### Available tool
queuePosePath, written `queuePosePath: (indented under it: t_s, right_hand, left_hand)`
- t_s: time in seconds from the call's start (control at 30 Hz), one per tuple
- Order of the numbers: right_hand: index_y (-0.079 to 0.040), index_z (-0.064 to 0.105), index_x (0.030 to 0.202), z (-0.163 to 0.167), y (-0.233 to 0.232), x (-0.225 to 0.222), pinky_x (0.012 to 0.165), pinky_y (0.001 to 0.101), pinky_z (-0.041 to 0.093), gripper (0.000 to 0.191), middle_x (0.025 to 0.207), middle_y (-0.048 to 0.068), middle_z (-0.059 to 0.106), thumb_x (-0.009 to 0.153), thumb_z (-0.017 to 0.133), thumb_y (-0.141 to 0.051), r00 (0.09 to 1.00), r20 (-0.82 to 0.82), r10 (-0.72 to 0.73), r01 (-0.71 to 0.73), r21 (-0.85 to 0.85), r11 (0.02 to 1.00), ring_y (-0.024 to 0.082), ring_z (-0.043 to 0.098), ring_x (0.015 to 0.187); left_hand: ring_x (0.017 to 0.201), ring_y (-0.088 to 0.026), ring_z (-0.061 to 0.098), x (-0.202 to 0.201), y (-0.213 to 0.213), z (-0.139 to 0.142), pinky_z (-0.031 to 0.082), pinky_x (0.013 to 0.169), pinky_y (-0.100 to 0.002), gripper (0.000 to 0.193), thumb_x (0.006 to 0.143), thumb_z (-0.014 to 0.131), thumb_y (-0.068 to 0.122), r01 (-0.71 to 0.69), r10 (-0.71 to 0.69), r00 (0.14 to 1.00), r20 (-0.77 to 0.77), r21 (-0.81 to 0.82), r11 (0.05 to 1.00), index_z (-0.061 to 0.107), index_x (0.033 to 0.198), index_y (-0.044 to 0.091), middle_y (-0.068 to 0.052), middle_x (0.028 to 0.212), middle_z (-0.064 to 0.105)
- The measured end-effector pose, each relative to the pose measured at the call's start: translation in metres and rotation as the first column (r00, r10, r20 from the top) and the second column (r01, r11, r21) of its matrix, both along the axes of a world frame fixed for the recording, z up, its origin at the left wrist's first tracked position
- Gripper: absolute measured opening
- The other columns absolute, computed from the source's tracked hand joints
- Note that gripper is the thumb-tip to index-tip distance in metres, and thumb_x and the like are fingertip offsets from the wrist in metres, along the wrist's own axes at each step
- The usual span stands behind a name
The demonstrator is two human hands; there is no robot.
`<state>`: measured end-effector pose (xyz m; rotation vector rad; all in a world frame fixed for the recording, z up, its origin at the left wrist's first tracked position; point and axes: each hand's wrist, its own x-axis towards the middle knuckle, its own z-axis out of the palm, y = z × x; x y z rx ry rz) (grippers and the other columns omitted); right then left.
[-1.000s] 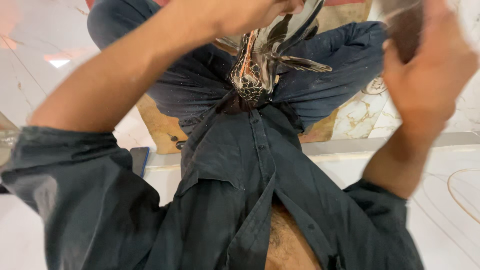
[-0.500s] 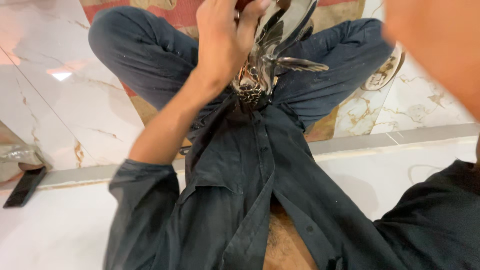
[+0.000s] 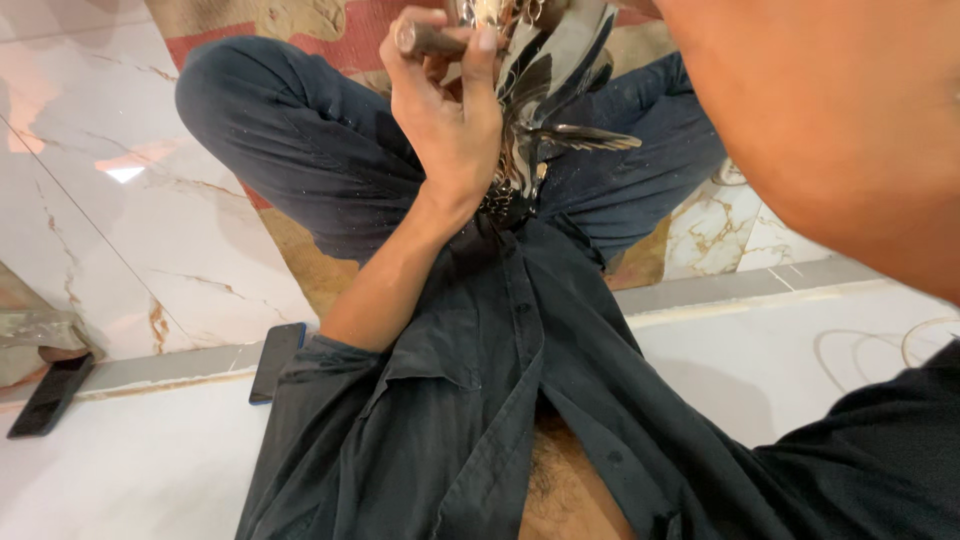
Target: The person sits cross-legged on the floor and repeatedly hammers a silver-colored metal object with a wooden mallet. They hold the object steady with their left hand while striking it with the right hand, occasionally rotating the object to work on different areas.
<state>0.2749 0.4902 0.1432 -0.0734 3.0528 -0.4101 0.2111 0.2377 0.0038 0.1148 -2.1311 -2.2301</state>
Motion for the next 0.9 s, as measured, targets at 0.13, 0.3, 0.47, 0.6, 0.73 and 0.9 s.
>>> queuePosePath:
  t_s: [0.13,0.3,0.47,0.6,0.73,0.9]
  right_hand:
    - [-0.010,0.065,0.130,-0.027,-0.014,0.007,0.070,0.0322,0.050,0.036,0.097,0.006,0.065,0.098,0.078,-0.020,0.991,0.018,-0.134,0.135,-0.205,0.969,0.022,0.065,0.079]
    - [-0.012,0.067,0.128,-0.050,-0.039,0.004,0.067,0.0308,0.049,0.034,0.094,0.004,0.065,0.098,0.078,-0.022,0.978,0.040,-0.205,0.206,-0.344,0.916,0.020,0.064,0.076]
    - [-0.013,0.068,0.127,-0.029,-0.054,-0.032,0.064,0.0294,0.048,0.031,0.091,0.003,0.064,0.099,0.078,-0.024,0.995,-0.011,-0.103,0.096,-0.288,0.953,0.018,0.063,0.073]
    - [-0.015,0.070,0.126,0.026,-0.048,-0.074,0.062,0.0283,0.047,0.030,0.088,0.001,0.064,0.099,0.078,-0.026,0.979,-0.135,0.150,-0.147,0.034,0.989,0.017,0.063,0.070]
    - [-0.016,0.071,0.124,0.074,-0.040,-0.105,0.060,0.0272,0.047,0.028,0.086,0.000,0.064,0.100,0.078,-0.027,0.903,-0.135,0.407,-0.324,0.404,0.855,0.015,0.062,0.068]
    - [-0.011,0.072,0.123,0.080,-0.021,-0.109,0.064,0.0274,0.049,0.028,0.090,0.002,0.065,0.100,0.078,-0.025,0.892,-0.074,0.446,-0.383,0.402,0.832,0.016,0.063,0.072]
  left_hand:
    - [0.083,-0.009,0.069,-0.001,-0.001,-0.002,0.055,0.070,-0.021,0.034,0.110,0.067,0.011,0.026,-0.026,1.000,0.013,0.023,0.999,0.042,0.131,0.005,-0.007,0.098,0.072]
    - [0.077,-0.008,0.062,-0.006,-0.004,-0.006,0.050,0.066,-0.022,0.032,0.102,0.071,0.004,-0.041,0.036,0.998,-0.044,-0.127,0.991,0.048,0.124,0.002,-0.005,0.095,0.068]
    - [0.073,-0.011,0.061,-0.013,-0.009,0.001,0.050,0.062,-0.025,0.017,0.099,0.072,-0.002,-0.004,-0.015,0.997,-0.069,-0.278,0.961,0.060,0.111,-0.001,-0.005,0.089,0.068]
    - [0.080,-0.014,0.069,-0.027,-0.011,0.023,0.056,0.070,-0.030,0.020,0.101,0.074,0.003,0.052,-0.087,0.991,-0.099,-0.310,0.949,0.057,0.112,-0.001,-0.007,0.095,0.070]
    - [0.085,-0.017,0.073,-0.045,-0.017,0.045,0.059,0.072,-0.030,0.017,0.104,0.073,0.004,0.173,-0.229,0.967,-0.114,-0.372,0.912,0.057,0.109,0.002,-0.009,0.097,0.069]
    - [0.082,-0.022,0.066,-0.059,-0.022,0.052,0.056,0.073,-0.035,0.026,0.105,0.070,0.001,0.321,-0.405,0.900,-0.158,-0.386,0.865,0.057,0.127,0.002,-0.011,0.097,0.064]
